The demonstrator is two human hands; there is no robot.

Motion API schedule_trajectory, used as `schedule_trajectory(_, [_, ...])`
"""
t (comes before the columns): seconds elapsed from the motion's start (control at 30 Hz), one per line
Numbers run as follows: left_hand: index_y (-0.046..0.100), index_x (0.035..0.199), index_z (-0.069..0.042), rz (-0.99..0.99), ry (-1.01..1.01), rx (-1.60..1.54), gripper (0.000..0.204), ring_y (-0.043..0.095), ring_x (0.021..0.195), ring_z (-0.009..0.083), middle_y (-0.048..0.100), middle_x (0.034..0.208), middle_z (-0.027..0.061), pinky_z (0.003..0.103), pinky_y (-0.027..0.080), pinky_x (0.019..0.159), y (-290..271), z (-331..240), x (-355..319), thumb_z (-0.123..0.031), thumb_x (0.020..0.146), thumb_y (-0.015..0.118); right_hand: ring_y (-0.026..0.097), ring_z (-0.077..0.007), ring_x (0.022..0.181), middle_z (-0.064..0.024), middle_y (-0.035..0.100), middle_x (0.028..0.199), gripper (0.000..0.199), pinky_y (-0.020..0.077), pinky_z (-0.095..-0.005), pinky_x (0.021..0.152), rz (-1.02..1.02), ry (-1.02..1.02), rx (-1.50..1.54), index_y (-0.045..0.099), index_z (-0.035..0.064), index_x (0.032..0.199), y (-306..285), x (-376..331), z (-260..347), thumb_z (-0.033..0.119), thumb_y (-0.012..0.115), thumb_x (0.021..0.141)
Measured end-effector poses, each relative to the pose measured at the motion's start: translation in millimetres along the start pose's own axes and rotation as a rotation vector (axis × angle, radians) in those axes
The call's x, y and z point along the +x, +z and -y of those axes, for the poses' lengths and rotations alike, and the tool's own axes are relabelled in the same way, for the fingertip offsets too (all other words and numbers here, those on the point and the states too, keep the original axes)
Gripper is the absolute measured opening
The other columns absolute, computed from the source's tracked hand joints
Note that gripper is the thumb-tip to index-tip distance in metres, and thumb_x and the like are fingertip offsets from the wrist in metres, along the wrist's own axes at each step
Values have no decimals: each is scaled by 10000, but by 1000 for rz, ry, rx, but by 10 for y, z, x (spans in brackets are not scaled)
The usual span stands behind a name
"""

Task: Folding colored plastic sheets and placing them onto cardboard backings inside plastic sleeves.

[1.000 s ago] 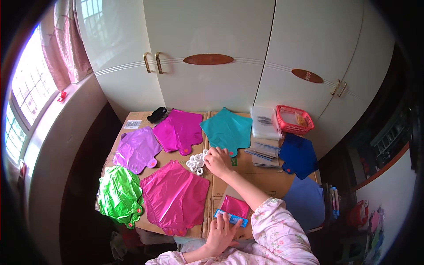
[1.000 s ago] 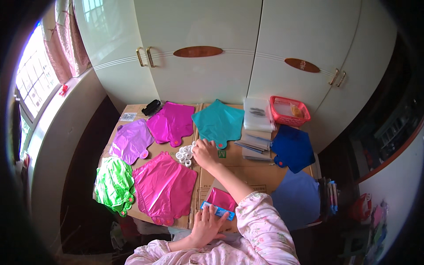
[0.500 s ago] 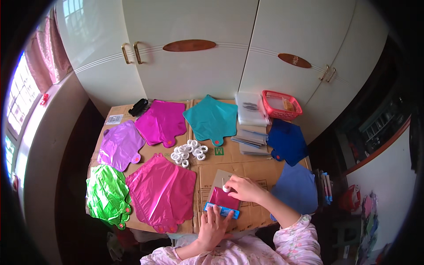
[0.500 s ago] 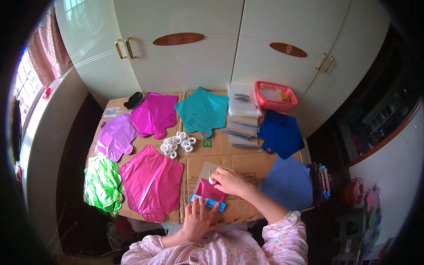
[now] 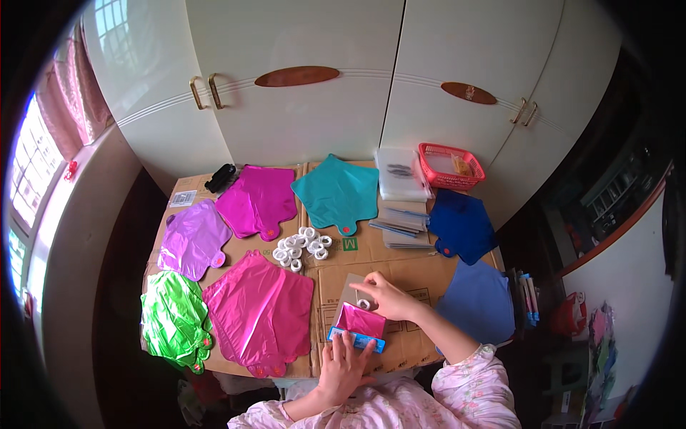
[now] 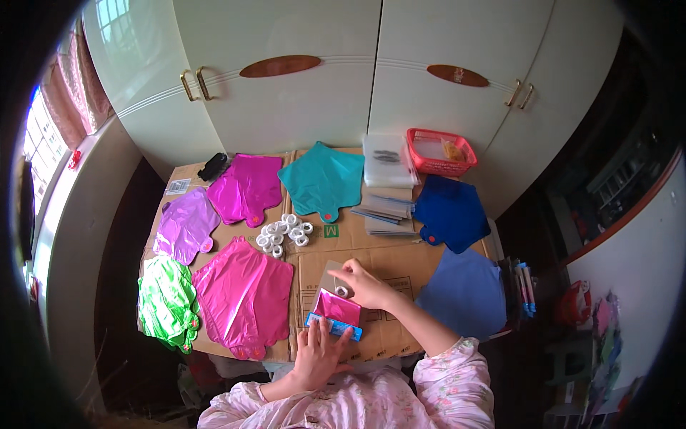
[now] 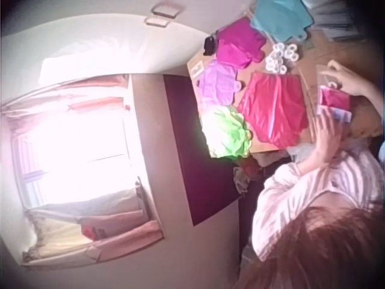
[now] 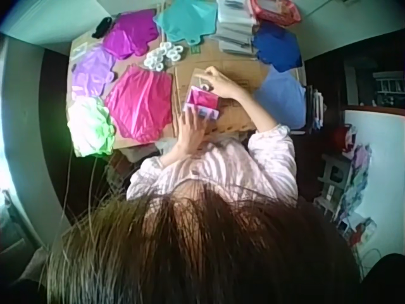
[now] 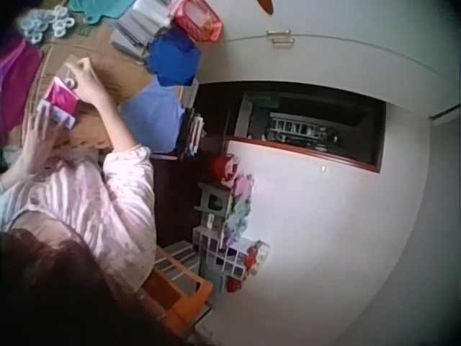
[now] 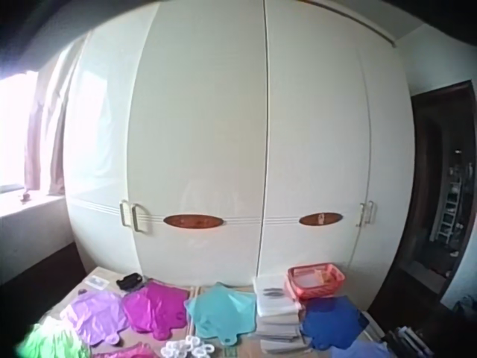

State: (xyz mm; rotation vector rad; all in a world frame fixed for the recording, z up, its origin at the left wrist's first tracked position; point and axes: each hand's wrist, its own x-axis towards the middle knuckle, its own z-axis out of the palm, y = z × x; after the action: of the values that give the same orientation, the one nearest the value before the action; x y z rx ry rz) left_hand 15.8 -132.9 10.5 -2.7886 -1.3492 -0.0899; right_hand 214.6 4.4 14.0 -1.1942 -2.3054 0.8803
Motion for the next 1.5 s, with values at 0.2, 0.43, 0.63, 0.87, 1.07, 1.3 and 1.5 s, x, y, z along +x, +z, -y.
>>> schedule_trajectory(0.2, [299, 1484, -252, 11, 3, 18, 1033, 441, 1187, 480, 424, 1321, 330, 543, 406, 907, 2, -5, -3, -673, 621, 681, 552, -305, 1075, -157, 455, 1210, 404, 476, -373, 901, 121, -49, -57, 578, 58, 1140, 4, 6, -30, 83, 705, 757])
schedule_trajectory(0.43, [358, 1450, -254, -13, -1, -7, 973, 457, 1165, 474, 406, 1328, 330, 539, 395, 890, 13, -3, -6, -650, 625, 690, 633, -263, 872, -106, 599, 918, 204, 509, -353, 758, 216, 167, -35, 589, 45, 945, -138, 0, 121, 92, 683, 771])
schedule_trajectory(0.63, [359, 1450, -252, -6, 0, -4, 969, 453, 1167, 477, 401, 1331, 333, 542, 388, 897, -7, -9, 0, -652, 630, 685, 648, -208, 861, -109, 657, 936, 215, 514, -333, 730, 149, 202, 73, 617, 18, 984, -79, -53, 113, 100, 675, 794])
schedule_trajectory(0.87, [306, 1479, -260, 5, -1, 24, 1012, 427, 1197, 466, 436, 1315, 307, 533, 409, 894, 1, -5, -7, -662, 632, 685, 652, -189, 848, -114, 677, 901, 241, 512, -321, 752, 210, 327, 279, 657, 0, 924, -32, -47, -14, 193, 704, 788])
schedule_trajectory(1.07, [300, 1481, -254, 8, 1, 15, 1003, 424, 1200, 469, 433, 1321, 306, 539, 404, 898, 5, -5, -7, -660, 646, 678, 657, -179, 827, -117, 692, 889, 275, 507, -309, 755, 203, 277, 262, 669, 4, 975, -46, -81, 51, 210, 698, 793])
schedule_trajectory(1.3, [335, 1462, -253, -22, 3, 6, 1003, 456, 1156, 466, 389, 1329, 323, 534, 396, 877, 13, 1, -12, -653, 616, 695, 621, -105, 832, -73, 702, 944, 319, 494, -281, 758, 286, 391, 574, 657, 2, 1104, -78, -160, 109, 218, 662, 869])
schedule_trajectory(1.5, [313, 1474, -246, -5, 7, 11, 1003, 435, 1187, 468, 411, 1328, 315, 545, 397, 895, 46, 0, -20, -660, 638, 678, 583, -64, 861, -27, 679, 983, 326, 481, -251, 788, 431, 372, 737, 639, -25, 1132, -43, -180, 206, 189, 669, 888])
